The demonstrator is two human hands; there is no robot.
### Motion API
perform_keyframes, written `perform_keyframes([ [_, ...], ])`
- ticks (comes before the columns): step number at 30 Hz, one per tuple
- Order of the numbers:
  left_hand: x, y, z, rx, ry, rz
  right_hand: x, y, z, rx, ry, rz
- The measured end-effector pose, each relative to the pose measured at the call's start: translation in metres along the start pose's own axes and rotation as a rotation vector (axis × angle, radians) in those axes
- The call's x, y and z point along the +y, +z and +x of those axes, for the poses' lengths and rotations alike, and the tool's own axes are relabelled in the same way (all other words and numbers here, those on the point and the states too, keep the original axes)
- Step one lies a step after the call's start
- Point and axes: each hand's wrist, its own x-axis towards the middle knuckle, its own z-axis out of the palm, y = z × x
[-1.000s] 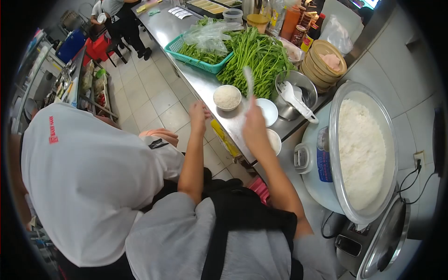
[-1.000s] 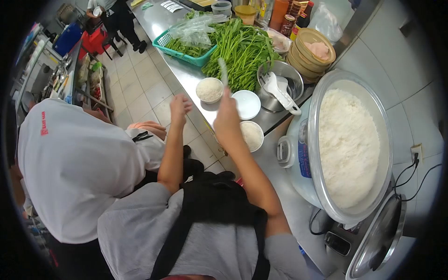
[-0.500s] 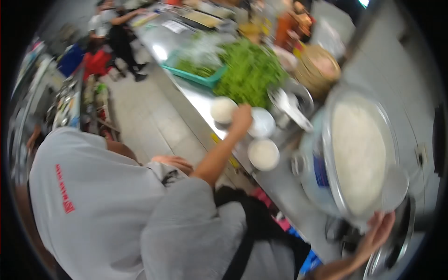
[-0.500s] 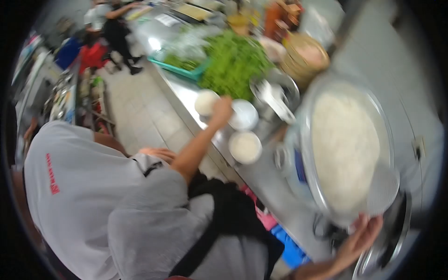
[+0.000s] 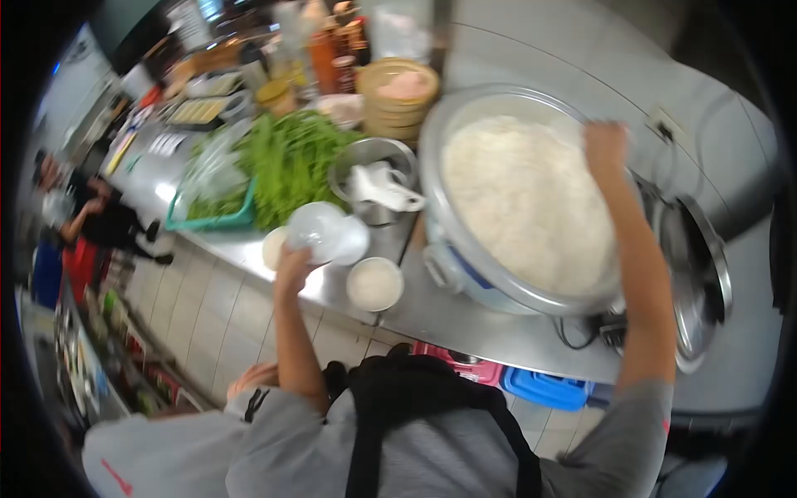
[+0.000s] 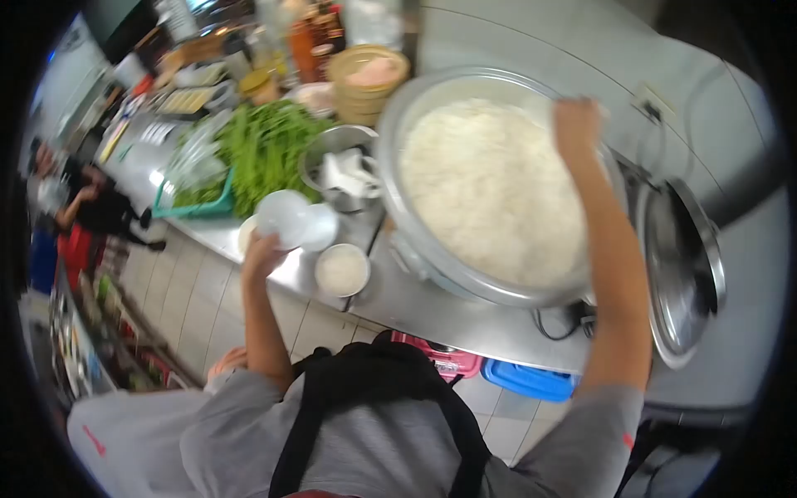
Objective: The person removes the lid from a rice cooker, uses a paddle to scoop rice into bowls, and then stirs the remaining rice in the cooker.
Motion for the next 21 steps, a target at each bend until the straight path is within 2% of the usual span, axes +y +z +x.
perform_keyframes([
  [1, -0.001, -0.007, 0.004, -0.078, -0.009, -0.209, -0.012, 0.016, 0.004, 0.098, -0.061, -0.048],
  [3, 0.028, 0.008, -0.018, -0.074, -0.001, -0.227, -0.028, -0.011, 0.009, 0.0, -0.221, -0.019],
  [5, 0.026, 0.001, -0.021, -0.116, -0.031, -0.355, -0.034, -0.021, -0.001, 0.064, -0.395, -0.057],
  [6, 0.013, -0.012, -0.02, -0.095, -0.03, -0.375, -0.039, -0.008, -0.017, 0.063, -0.402, 0.02],
  [7, -0.012, -0.027, -0.019, 0.06, -0.083, -0.411, -0.043, 0.023, -0.04, 0.086, -0.364, 0.05],
  [8, -0.035, -0.04, -0.009, -0.054, -0.019, -0.488, -0.034, -0.02, -0.059, 0.12, -0.475, 0.261],
  [9, -0.027, -0.032, -0.018, -0.106, -0.051, -0.526, -0.03, -0.042, -0.078, 0.152, -0.438, 0.454],
  [10, -0.047, -0.037, -0.008, -0.153, 0.015, -0.579, -0.023, -0.058, -0.085, 0.32, -0.499, 0.429],
  [11, -0.022, -0.026, -0.02, -0.193, -0.035, -0.56, -0.014, -0.075, -0.088, 0.275, -0.571, 0.439],
  [12, 0.006, -0.011, -0.039, -0.135, 0.004, -0.564, -0.006, -0.1, -0.078, -0.239, -0.539, 0.425],
  [14, 0.025, -0.008, -0.048, -0.091, 0.043, -0.579, 0.007, -0.072, -0.044, -0.177, -0.337, 0.329],
  [15, 0.025, -0.009, -0.047, -0.158, 0.031, -0.636, 0.018, -0.036, -0.026, -0.159, -0.347, 0.327],
  [17, 0.025, -0.01, -0.052, -0.22, 0.031, -0.69, 0.037, 0.054, 0.009, 0.109, -0.135, 0.151],
  [18, 0.033, -0.01, -0.054, -0.339, 0.055, -0.876, 0.036, 0.082, 0.016, 0.116, -0.133, 0.159],
  [19, 0.04, -0.008, -0.054, -0.465, 0.074, -1.057, 0.03, 0.109, 0.017, 0.004, -0.161, 0.135],
  [20, 0.045, -0.004, -0.055, -0.471, 0.071, -1.05, 0.028, 0.128, 0.012, -0.114, -0.187, 0.106],
  [21, 0.049, 0.0, -0.058, -0.369, 0.07, -0.972, 0.027, 0.142, 0.0, -0.125, -0.177, 0.104],
])
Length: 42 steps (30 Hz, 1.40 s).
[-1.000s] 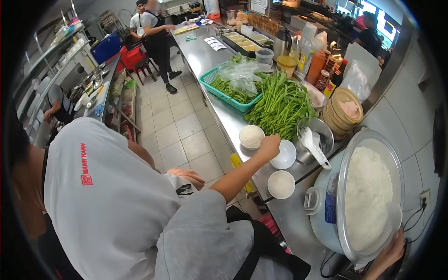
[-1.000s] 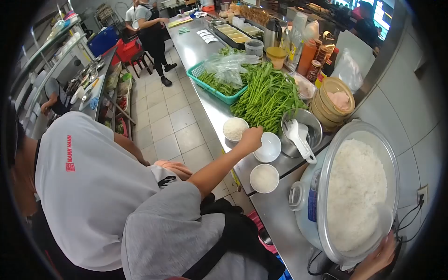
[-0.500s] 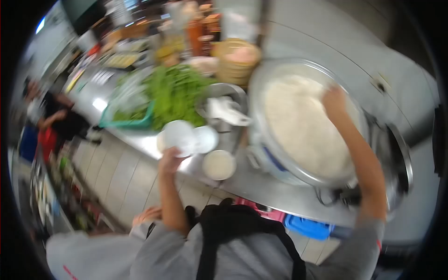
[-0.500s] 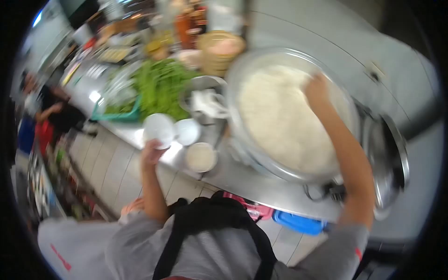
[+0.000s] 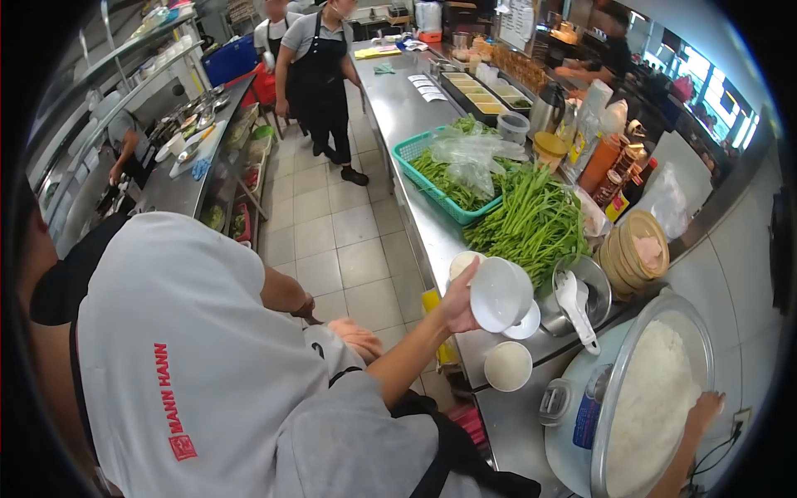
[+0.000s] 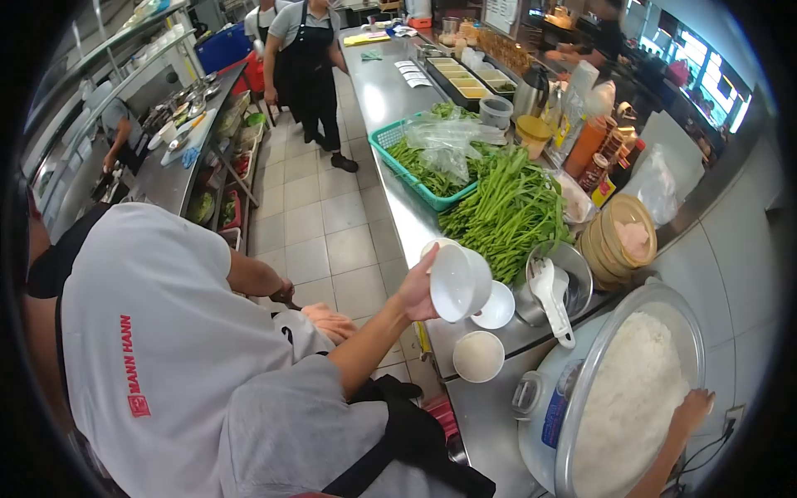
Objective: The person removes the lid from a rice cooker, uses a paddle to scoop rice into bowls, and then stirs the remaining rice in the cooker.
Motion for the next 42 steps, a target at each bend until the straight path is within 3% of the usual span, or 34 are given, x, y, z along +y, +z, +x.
perform_keyframes([
  [2, -0.003, 0.001, 0.001, 0.088, 0.011, 0.079, 0.004, 0.02, -0.021, 0.185, -0.06, 0.45],
  [5, -0.011, -0.001, 0.003, 0.085, 0.149, 0.016, -0.031, -0.137, -0.081, -0.125, -0.162, 0.116],
  [7, -0.018, -0.027, 0.007, 0.204, 0.198, 0.159, -0.042, -0.156, -0.123, 0.233, -0.238, 0.277],
  [8, -0.023, -0.031, 0.006, 0.3, 0.256, 0.23, -0.039, -0.164, -0.133, 0.249, -0.266, 0.299],
  [9, -0.026, -0.059, 0.008, 0.229, 0.236, 0.135, -0.035, -0.171, -0.137, -0.03, -0.216, 0.26],
  [10, -0.024, -0.079, 0.004, -0.081, 0.083, -0.275, -0.031, -0.191, -0.132, -0.047, -0.234, 0.171],
  [11, -0.02, -0.043, 0.014, -0.191, 0.104, 0.144, -0.021, -0.204, -0.115, -0.267, -0.181, 0.093],
  [12, -0.019, -0.027, 0.023, -0.345, 0.036, 0.039, -0.012, -0.2, -0.101, -0.345, -0.135, -0.048],
  [16, -0.02, 0.0, 0.025, -0.572, -0.087, -0.227, 0.016, -0.123, -0.085, -0.141, -0.059, -0.304],
  [19, -0.003, -0.024, 0.009, -0.435, -0.077, -0.251, 0.002, -0.15, -0.102, -0.142, -0.196, -0.225],
  [21, 0.007, -0.043, 0.0, -0.114, 0.1, -0.002, -0.007, -0.184, -0.123, -0.142, -0.212, -0.172],
  [25, 0.0, -0.026, -0.017, -0.098, 0.077, 0.052, -0.016, -0.221, -0.15, -0.195, -0.141, -0.033],
  [27, -0.004, -0.024, -0.02, -0.291, 0.081, -0.08, -0.026, -0.24, -0.155, -0.354, -0.193, -0.025],
  [28, -0.002, -0.029, -0.023, -0.29, 0.082, -0.082, -0.025, -0.249, -0.148, -0.354, -0.195, -0.028],
  [30, 0.006, -0.043, -0.029, -0.252, 0.029, 0.045, -0.018, -0.26, -0.128, -0.648, -0.23, 0.034],
  [32, 0.011, -0.05, -0.028, -0.23, 0.04, 0.064, -0.003, -0.233, -0.096, -0.459, -0.111, -0.09],
  [34, 0.011, -0.045, -0.029, -0.205, 0.04, 0.084, 0.018, -0.162, -0.078, 0.097, -0.178, -0.216],
  [35, 0.009, -0.034, -0.028, -0.165, 0.047, 0.106, 0.013, -0.158, -0.083, 0.089, -0.17, -0.221],
  [37, 0.011, -0.027, -0.021, -0.134, 0.044, 0.131, 0.001, -0.154, -0.089, -0.356, -0.284, -0.297],
  [42, 0.016, -0.035, -0.02, -0.25, -0.029, 0.033, -0.017, -0.231, -0.14, -0.559, -0.149, -0.173],
])
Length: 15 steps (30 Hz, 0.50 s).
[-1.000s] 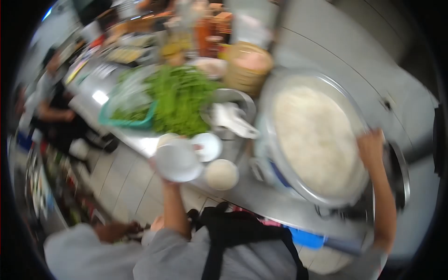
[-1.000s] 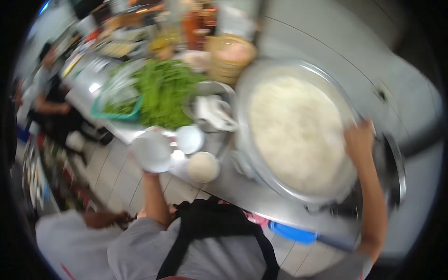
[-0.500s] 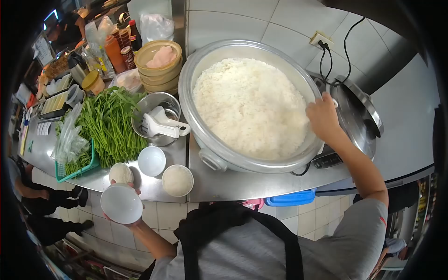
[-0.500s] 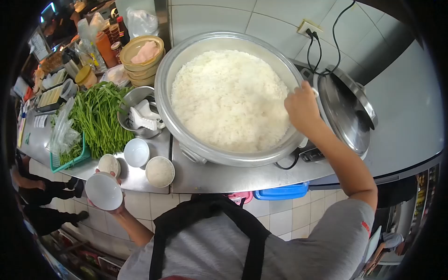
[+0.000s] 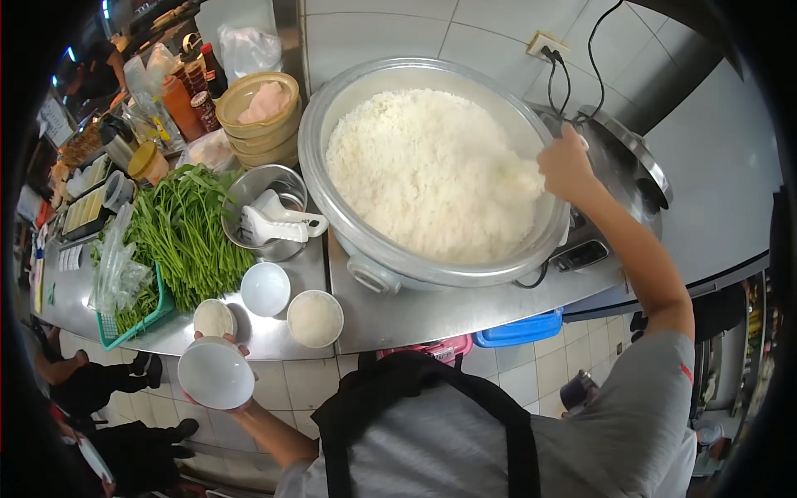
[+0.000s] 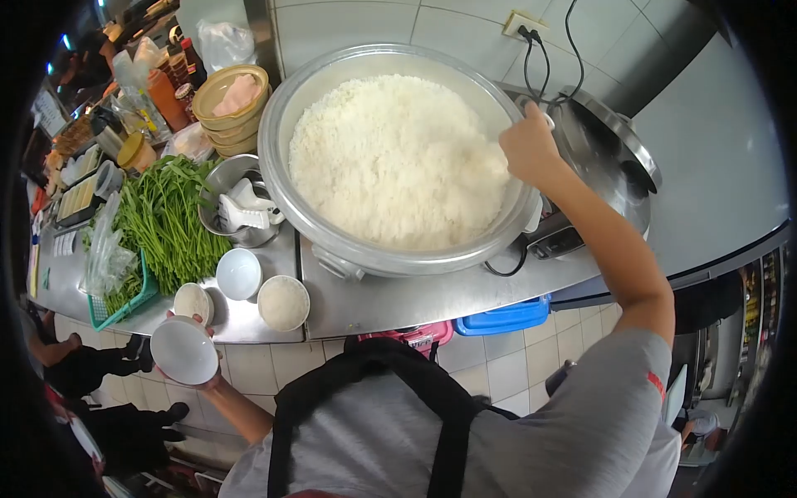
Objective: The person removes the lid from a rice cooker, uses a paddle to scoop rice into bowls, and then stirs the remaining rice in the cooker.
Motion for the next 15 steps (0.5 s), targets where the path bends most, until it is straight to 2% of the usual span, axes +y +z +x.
perform_keyframes([
  [4, -0.004, -0.008, 0.0, -0.015, 0.007, 0.013, -0.006, -0.024, -0.025, -0.026, -0.06, 0.169],
  [6, -0.005, -0.005, 0.0, 0.12, 0.035, 0.052, 0.0, -0.03, -0.013, 0.001, -0.109, 0.241],
  [8, -0.003, -0.004, 0.0, 0.12, 0.034, 0.103, 0.02, -0.025, 0.031, 0.197, 0.102, 0.128],
  [10, 0.001, 0.0, 0.003, 0.111, 0.032, 0.157, 0.029, 0.0, 0.094, 0.424, 0.149, 0.002],
  [12, 0.001, 0.006, 0.002, 0.068, 0.025, 0.191, 0.028, 0.047, 0.152, 0.526, 0.143, -0.184],
  [13, 0.001, 0.003, 0.0, 0.16, 0.067, 0.29, 0.028, 0.046, 0.149, 0.522, 0.156, -0.185],
  [15, 0.004, -0.002, -0.004, 0.174, 0.079, 0.306, 0.019, 0.044, 0.138, 0.523, -0.059, -0.162],
])
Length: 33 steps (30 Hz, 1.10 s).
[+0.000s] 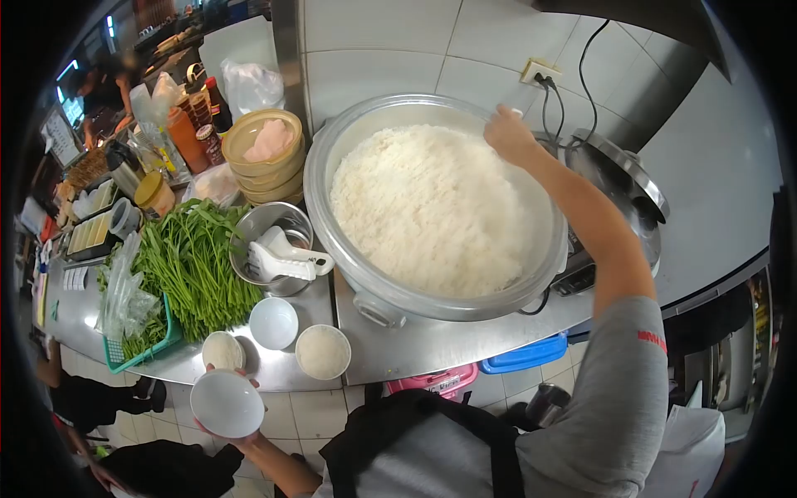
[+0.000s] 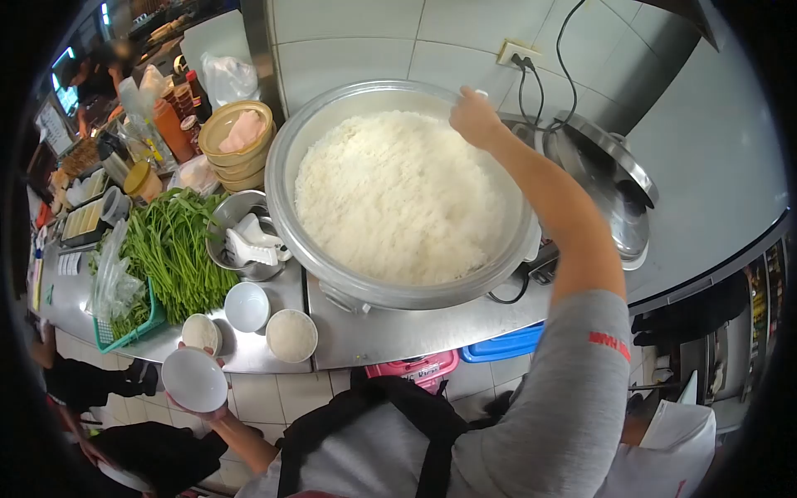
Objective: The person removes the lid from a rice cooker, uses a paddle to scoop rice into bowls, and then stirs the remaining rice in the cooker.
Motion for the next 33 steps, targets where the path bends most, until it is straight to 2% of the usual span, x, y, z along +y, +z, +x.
perform_keyframes([
  [1, 0.001, -0.003, -0.004, 0.036, 0.015, 0.016, 0.0, -0.009, -0.011, -0.005, -0.002, -0.004],
  [5, -0.003, -0.015, -0.007, -0.066, 0.003, -0.003, 0.005, -0.048, -0.072, -0.324, -0.029, 0.228],
  [6, -0.007, -0.012, -0.006, -0.067, 0.006, -0.01, -0.001, -0.056, -0.088, -0.316, -0.021, 0.234],
  [8, -0.015, 0.01, 0.0, 0.102, 0.078, -0.085, -0.018, -0.08, -0.109, -0.304, -0.015, 0.236],
  [9, -0.017, 0.013, 0.002, 0.103, 0.081, -0.086, -0.023, -0.1, -0.115, -0.321, 0.014, 0.33],
  [11, -0.022, 0.016, 0.009, 0.33, 0.121, 0.118, -0.02, -0.124, -0.11, -0.333, 0.044, 0.426],
  [12, -0.024, 0.016, 0.013, 0.33, 0.126, 0.121, -0.015, -0.132, -0.103, -0.313, 0.08, 0.48],
  [14, -0.025, 0.016, 0.018, -0.052, 0.007, -0.118, -0.007, -0.13, -0.078, -0.237, 0.144, 0.511],
  [15, -0.024, 0.018, 0.018, -0.047, 0.013, -0.109, 0.002, -0.122, -0.056, -0.182, 0.171, 0.486],
  [17, -0.024, 0.026, 0.019, -0.117, -0.031, -0.093, 0.01, -0.083, -0.008, -0.095, 0.183, 0.183],
  [19, -0.024, 0.028, 0.017, -0.137, -0.03, -0.12, 0.011, -0.031, 0.035, 0.095, 0.214, 0.031],
  [20, -0.023, 0.03, 0.014, -0.148, -0.066, -0.109, 0.005, -0.015, 0.051, 0.109, 0.22, 0.029],
  [22, -0.019, 0.04, 0.009, -0.236, -0.134, -0.092, -0.013, 0.002, 0.074, -0.052, 0.153, 0.141],
  [27, -0.025, 0.032, -0.009, -0.217, -0.169, -0.11, -0.029, -0.062, 0.015, 0.029, 0.003, 0.273],
  [29, -0.03, 0.034, -0.011, -0.11, -0.185, -0.113, -0.03, -0.111, -0.013, 0.131, -0.159, 0.294],
  [30, -0.035, 0.031, -0.011, -0.109, -0.171, -0.113, -0.023, -0.12, -0.011, 0.143, -0.163, 0.289],
  [32, -0.045, 0.023, -0.01, -0.002, -0.139, -0.091, -0.011, -0.128, -0.007, -0.049, -0.136, 0.46],
  [33, -0.044, 0.029, -0.007, -0.007, -0.127, -0.086, -0.007, -0.115, 0.007, -0.035, -0.132, 0.458],
])
